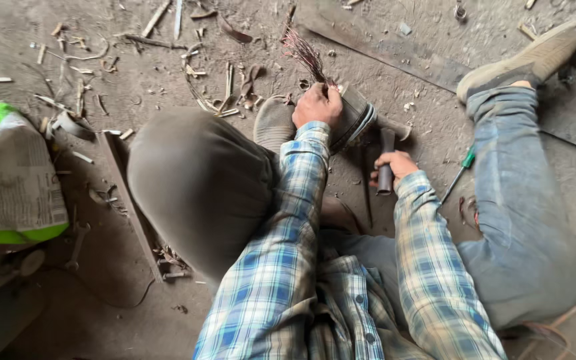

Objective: The person sits on the floor and uses a hammer and a metal rod to repeatedly strike a cylindrical electrical component with copper windings. They occasionally use a screwdriver to adjust the component and separate parts, working on the assembly on the ground.

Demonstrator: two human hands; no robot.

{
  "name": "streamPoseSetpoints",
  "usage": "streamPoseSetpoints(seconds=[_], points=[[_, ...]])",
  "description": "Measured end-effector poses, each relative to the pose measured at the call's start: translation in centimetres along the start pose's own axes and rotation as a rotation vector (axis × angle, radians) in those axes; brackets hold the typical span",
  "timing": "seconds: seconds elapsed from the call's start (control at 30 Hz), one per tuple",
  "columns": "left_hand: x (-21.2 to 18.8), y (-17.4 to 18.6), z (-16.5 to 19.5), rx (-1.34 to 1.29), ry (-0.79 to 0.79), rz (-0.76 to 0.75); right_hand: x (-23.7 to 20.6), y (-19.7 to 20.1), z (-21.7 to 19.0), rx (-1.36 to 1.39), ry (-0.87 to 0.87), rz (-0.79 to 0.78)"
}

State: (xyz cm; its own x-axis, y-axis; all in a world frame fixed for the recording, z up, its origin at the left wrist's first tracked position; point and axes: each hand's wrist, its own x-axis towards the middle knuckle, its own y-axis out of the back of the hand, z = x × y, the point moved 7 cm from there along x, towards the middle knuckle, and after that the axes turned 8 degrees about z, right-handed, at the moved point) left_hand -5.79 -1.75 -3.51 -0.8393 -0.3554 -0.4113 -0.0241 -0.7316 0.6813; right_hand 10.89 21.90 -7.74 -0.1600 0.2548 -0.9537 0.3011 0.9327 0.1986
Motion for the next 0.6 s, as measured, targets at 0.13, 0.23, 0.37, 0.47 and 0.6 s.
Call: streamPoseSetpoints(seconds=[0.13,0.23,0.37,0.47,0.6], points=[[0.2,-1.0,-0.2,-0.034,-0.081,0.059,1.3,0.5,-2.7,0.063,-0.009,0.1],[0.5,-1.5,-1.0,-0.05,-0.094,0.088,1.7,1.1,-3.5,-0.157,0.103,0.199],[1.5,-1.6,-0.8,-0.087,-0.065,0.066,-4.7,0.8,-10.7,-1.063,0.928,0.47],[1.2,-1.7,-1.2,-0.07,-0.068,0.043,-12.2,0.7,-14.4,-1.249,1.29,0.48],[1.2,-1.0,-1.1,-0.139,-0.077,0.07,-22.6,-2.0,-19.4,-1.356,1.612,0.385]])
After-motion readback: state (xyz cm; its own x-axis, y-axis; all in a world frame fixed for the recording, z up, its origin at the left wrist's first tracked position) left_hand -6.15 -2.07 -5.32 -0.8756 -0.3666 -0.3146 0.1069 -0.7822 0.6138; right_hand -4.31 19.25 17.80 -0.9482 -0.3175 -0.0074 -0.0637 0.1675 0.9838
